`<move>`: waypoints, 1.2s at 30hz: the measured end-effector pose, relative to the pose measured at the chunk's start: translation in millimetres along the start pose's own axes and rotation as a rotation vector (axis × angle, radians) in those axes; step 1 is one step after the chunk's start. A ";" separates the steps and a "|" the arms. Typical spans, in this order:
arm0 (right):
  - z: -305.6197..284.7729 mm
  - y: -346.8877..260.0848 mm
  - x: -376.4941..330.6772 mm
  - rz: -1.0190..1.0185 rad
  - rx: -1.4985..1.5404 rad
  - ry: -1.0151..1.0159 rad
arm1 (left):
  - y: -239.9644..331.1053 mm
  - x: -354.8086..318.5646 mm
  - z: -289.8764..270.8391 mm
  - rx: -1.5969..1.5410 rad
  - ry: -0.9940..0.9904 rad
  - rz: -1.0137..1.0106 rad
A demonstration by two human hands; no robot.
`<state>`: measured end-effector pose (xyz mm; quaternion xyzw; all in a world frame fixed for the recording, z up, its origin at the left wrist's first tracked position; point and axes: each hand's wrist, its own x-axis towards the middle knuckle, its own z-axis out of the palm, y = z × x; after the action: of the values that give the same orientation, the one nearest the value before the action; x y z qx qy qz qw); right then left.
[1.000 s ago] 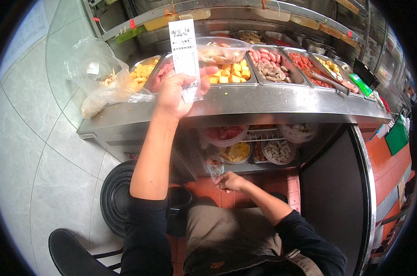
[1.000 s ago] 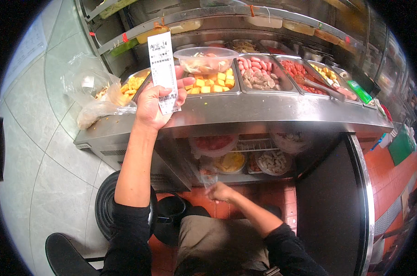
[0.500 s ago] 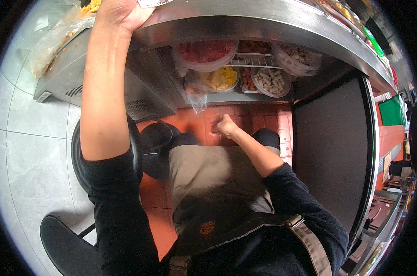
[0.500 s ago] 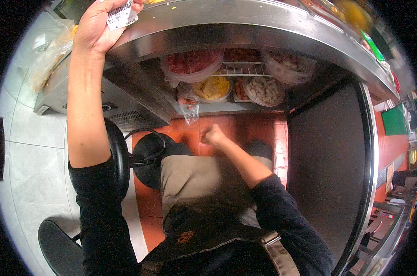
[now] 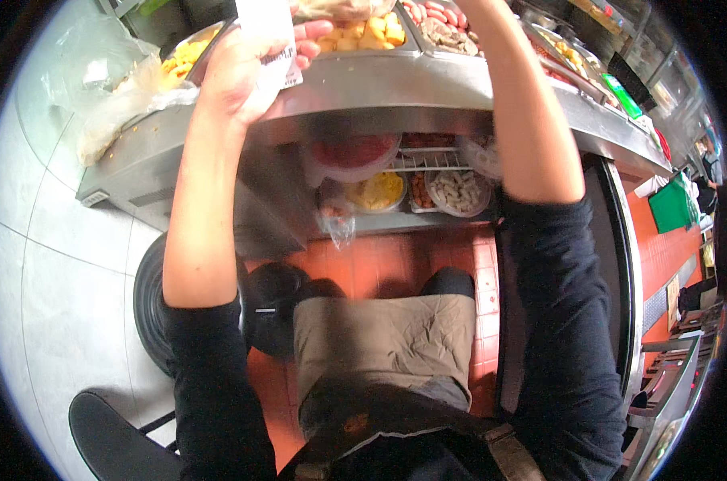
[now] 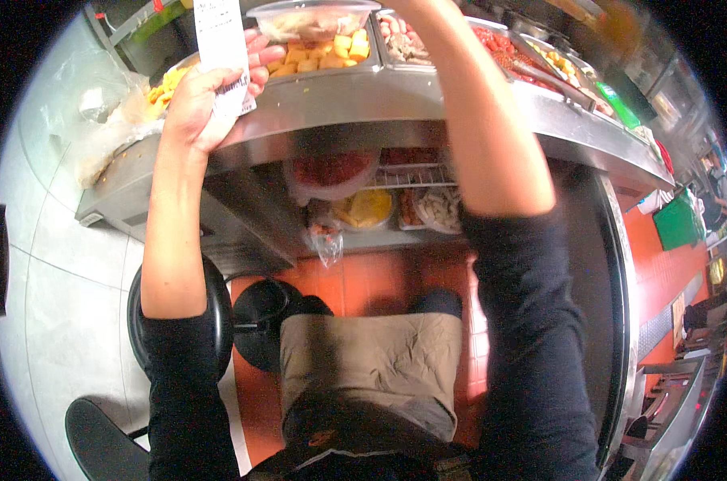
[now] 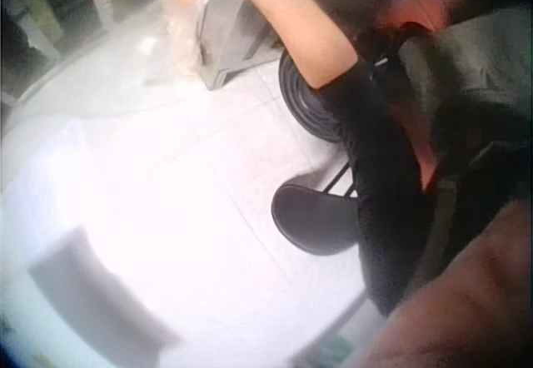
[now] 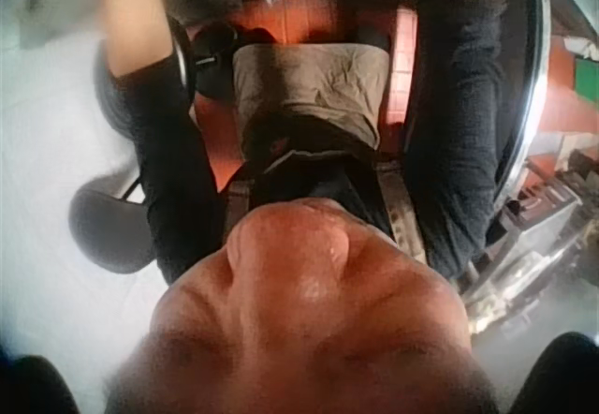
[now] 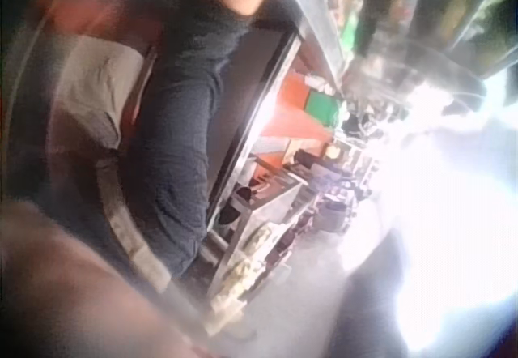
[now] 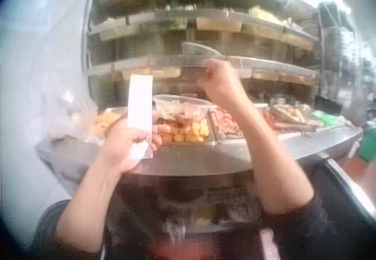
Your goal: The person assembles a food order by selecting various ingredients from a refrigerated display, including vegetables, meats, and processed items, placing them into a clear plastic container. The person then moves to a sink to wash hands, dries them, and returns to the preparation area to place the assembled container on a counter.
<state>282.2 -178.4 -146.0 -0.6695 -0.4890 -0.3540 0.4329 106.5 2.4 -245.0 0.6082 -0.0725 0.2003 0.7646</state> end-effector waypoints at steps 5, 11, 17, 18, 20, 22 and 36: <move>-20.4 9.9 -55.3 0.211 0.147 0.118 | -0.8 -2.5 3.5 0.086 -0.044 0.081; -49.4 -49.7 -205.9 -0.152 0.389 0.209 | 3.5 -4.0 13.8 -0.086 0.030 0.075; 21.1 -48.2 -366.2 0.276 0.698 -0.580 | 9.4 -11.2 19.0 -0.215 -0.023 0.016; 31.9 -43.5 -394.7 0.304 0.657 -0.707 | 9.3 -12.2 18.0 -0.231 -0.010 -0.001; 45.2 -38.6 -448.8 0.346 0.559 -1.073 | 8.5 -10.1 15.3 -0.232 -0.014 0.021; 44.3 -51.5 -496.3 0.584 0.491 -1.198 | 7.5 -11.5 12.6 -0.312 0.003 0.016; -41.2 -112.5 -500.1 1.051 0.404 -1.127 | 3.4 -3.4 27.3 -0.210 0.231 -0.040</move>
<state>36.4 -374.2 -553.1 -0.7993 -0.3091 0.3838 0.3439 105.8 -24.0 -236.3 0.4992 0.0077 0.2449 0.8311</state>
